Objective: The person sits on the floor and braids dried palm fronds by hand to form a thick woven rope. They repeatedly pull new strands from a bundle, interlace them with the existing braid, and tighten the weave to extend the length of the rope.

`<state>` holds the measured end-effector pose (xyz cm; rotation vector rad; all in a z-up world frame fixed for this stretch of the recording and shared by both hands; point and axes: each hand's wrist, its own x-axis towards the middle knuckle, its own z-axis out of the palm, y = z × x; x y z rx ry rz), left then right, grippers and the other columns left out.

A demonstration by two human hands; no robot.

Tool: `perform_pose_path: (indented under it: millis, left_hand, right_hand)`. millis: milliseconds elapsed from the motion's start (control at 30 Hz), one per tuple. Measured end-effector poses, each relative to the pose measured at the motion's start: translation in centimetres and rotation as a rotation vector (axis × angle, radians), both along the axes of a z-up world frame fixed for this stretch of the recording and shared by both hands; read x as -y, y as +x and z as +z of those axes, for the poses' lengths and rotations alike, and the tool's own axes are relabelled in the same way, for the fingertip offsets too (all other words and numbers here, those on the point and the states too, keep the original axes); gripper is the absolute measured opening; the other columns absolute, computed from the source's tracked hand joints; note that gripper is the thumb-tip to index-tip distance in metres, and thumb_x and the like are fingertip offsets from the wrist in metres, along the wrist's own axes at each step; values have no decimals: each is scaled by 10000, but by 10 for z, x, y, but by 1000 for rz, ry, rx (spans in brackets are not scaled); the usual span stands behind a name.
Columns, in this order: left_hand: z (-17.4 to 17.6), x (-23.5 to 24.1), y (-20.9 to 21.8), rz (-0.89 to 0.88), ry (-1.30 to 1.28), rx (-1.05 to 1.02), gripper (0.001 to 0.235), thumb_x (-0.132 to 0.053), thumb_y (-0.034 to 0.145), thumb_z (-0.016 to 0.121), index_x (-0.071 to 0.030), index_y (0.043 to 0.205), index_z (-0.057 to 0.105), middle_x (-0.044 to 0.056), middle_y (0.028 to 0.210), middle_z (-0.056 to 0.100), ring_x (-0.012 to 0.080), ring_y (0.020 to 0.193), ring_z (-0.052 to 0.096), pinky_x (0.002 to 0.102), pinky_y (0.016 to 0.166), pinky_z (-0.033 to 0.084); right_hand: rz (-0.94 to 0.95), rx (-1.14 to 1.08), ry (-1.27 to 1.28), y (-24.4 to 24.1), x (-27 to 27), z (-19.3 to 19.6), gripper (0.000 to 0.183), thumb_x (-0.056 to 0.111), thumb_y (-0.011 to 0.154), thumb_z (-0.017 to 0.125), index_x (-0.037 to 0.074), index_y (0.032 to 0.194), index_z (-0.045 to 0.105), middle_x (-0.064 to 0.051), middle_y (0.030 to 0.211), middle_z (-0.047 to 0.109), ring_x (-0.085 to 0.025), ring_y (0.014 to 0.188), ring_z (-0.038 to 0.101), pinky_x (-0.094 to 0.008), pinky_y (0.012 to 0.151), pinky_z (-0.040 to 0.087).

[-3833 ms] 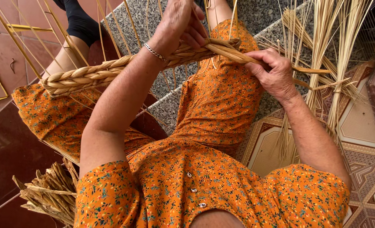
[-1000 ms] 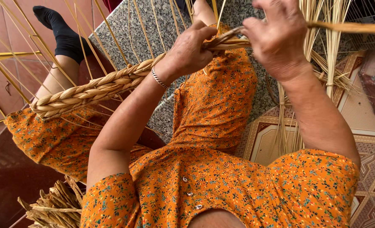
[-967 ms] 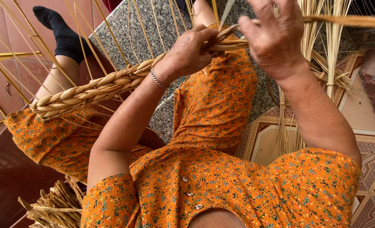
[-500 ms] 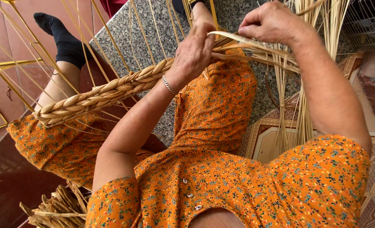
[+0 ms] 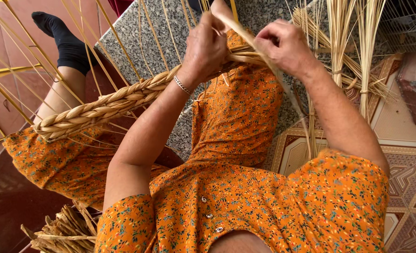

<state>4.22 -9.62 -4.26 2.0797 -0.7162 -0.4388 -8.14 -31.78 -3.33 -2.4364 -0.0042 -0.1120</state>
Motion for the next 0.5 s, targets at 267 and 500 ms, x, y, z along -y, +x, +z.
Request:
perform_pose_path:
  millis: [267, 500]
  left_hand:
    - [23, 4, 6, 246, -116, -370, 472, -55, 970, 545, -9, 1343, 260, 27, 574, 652, 172, 422, 640, 295, 374, 512]
    - [23, -3, -31, 265, -365, 254, 573, -4, 915, 774, -31, 1353, 406, 139, 1078, 599, 201, 742, 657, 313, 641, 545]
  right_hand:
    - [110, 41, -155, -40, -7, 13, 361, 377, 922, 766, 52, 1077, 737, -73, 925, 698, -212, 868, 612, -393, 764, 529]
    - [-6, -434, 102, -50, 18, 83, 298, 276, 956, 732, 150, 1226, 722, -28, 809, 704, -129, 644, 601, -310, 589, 505]
